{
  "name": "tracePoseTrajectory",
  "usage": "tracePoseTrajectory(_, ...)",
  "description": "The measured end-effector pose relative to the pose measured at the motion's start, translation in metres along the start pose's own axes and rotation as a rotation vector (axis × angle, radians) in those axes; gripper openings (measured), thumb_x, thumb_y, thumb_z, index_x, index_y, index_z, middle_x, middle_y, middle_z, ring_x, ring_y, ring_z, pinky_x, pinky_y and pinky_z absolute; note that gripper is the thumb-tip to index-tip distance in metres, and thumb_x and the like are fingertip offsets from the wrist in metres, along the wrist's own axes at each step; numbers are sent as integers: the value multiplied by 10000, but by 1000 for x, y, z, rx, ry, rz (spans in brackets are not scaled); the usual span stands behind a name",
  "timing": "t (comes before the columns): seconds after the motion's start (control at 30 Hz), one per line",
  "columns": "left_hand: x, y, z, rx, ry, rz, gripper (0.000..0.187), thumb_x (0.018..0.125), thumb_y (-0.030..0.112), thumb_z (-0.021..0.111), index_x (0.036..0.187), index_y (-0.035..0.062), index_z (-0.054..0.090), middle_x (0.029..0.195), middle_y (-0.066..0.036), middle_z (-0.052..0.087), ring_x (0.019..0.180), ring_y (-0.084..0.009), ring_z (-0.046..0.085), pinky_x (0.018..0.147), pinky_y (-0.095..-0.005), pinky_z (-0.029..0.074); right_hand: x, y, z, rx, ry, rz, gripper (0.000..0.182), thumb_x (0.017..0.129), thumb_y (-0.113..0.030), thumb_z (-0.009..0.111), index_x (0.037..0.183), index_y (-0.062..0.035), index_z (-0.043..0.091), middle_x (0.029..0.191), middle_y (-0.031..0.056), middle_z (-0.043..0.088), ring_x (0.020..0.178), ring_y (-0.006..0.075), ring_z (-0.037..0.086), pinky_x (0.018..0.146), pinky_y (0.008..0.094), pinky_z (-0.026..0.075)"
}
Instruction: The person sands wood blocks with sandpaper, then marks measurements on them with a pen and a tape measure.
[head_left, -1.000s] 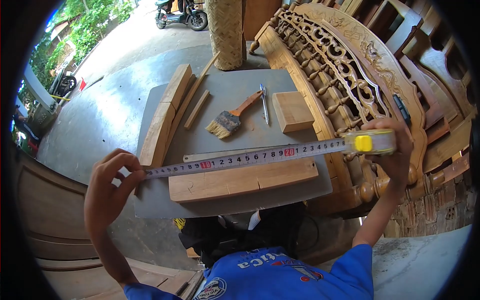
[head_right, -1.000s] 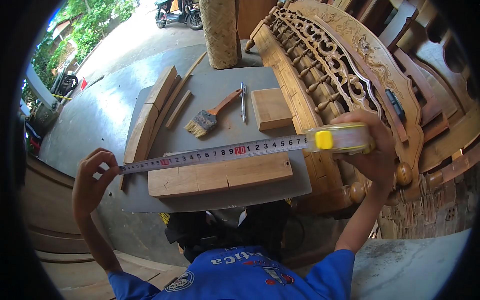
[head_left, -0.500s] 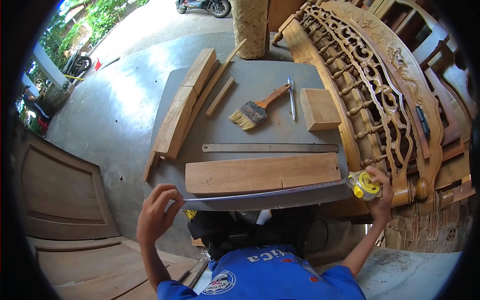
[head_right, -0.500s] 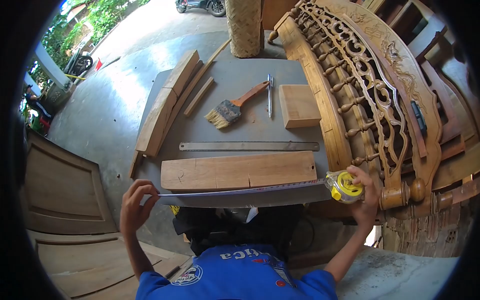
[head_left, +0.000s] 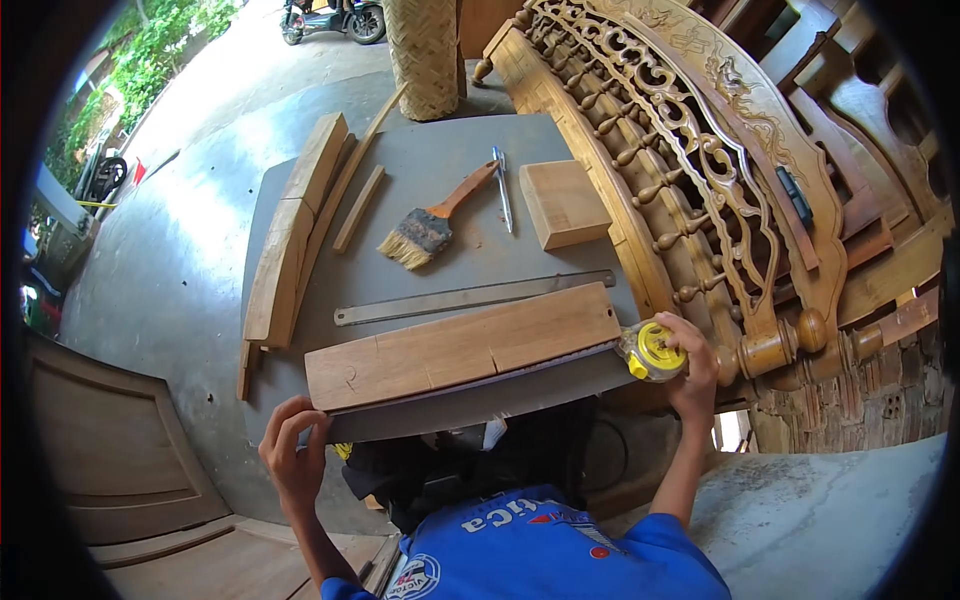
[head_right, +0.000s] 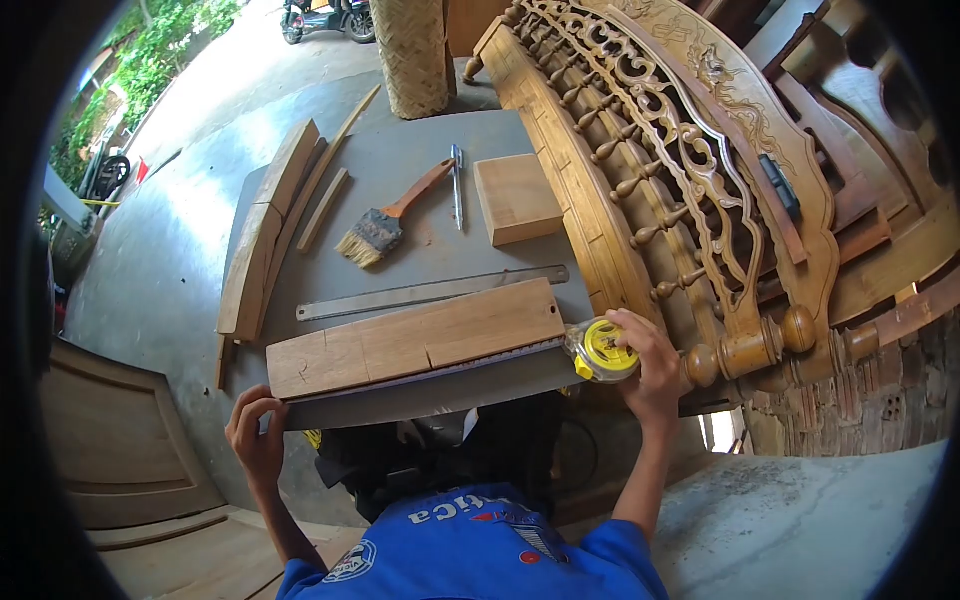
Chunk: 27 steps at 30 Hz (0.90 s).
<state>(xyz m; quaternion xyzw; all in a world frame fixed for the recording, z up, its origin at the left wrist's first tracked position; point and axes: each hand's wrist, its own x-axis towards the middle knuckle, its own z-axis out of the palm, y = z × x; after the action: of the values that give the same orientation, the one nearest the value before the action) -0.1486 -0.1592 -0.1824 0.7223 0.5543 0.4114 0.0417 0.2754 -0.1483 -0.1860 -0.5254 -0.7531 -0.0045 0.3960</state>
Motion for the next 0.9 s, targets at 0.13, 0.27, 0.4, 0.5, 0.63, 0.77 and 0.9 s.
tracePoseTrajectory(0.13, 1, -1, 2, 9, 12, -19, 146, 663, -32, 675, 765, 21, 585, 831, -109, 617, 737, -239, 612, 649, -308, 481, -1, -1, 1, -6, 6, 4, 320, 671, 20, 660, 897, -51, 445, 1055, 134, 595, 1023, 306, 564, 856, 370, 451)
tracePoseTrajectory(0.27, 0, -1, 3, 10, 24, -25, 136, 672, -25, 677, 766, 19, 588, 832, -113, 624, 740, -242, 620, 654, -310, 485, -1, -2, -1, -33, -2, 10, 311, 678, 17, 653, 900, -47, 445, 1054, 135, 598, 1018, 308, 566, 849, 371, 453)
tracePoseTrajectory(0.4, -1, 0, 5, 9, 45, -32, 128, 679, -18, 678, 768, 20, 594, 833, -113, 627, 742, -236, 625, 661, -308, 488, 0, -4, -1, -45, 3, 10, 300, 686, 15, 643, 904, -42, 445, 1055, 136, 601, 1009, 311, 570, 843, 374, 455)
tracePoseTrajectory(0.5, -3, 0, 7, 9, 66, -33, 126, 682, -17, 678, 772, 21, 599, 837, -112, 630, 743, -230, 626, 665, -306, 490, 0, -5, -1, -93, 1, -10, 289, 690, 34, 623, 908, -41, 448, 1058, 134, 602, 996, 311, 576, 830, 375, 459)
tracePoseTrajectory(0.63, -4, 0, 9, 14, 86, -23, 128, 681, -15, 679, 774, 23, 601, 840, -108, 631, 750, -227, 626, 674, -306, 490, 0, -10, -5, -247, -22, -49, 312, 664, 91, 584, 908, -56, 459, 1077, 105, 601, 1004, 287, 578, 790, 380, 463)
tracePoseTrajectory(0.77, -4, 0, 10, 16, 95, -18, 134, 680, -17, 680, 780, 27, 602, 845, -104, 631, 760, -224, 624, 678, -307, 488, -1, -13, -7, -311, -43, -62, 329, 660, 105, 572, 924, -54, 459, 1085, 104, 597, 1009, 284, 575, 776, 380, 463)
tracePoseTrajectory(0.9, -4, 2, 10, 22, 94, -7, 141, 679, -21, 679, 785, 30, 602, 850, -100, 627, 765, -224, 621, 669, -310, 487, -2, -13, -6, -344, -40, -72, 343, 655, 110, 571, 938, -52, 463, 1086, 104, 595, 1008, 285, 575, 773, 381, 466)
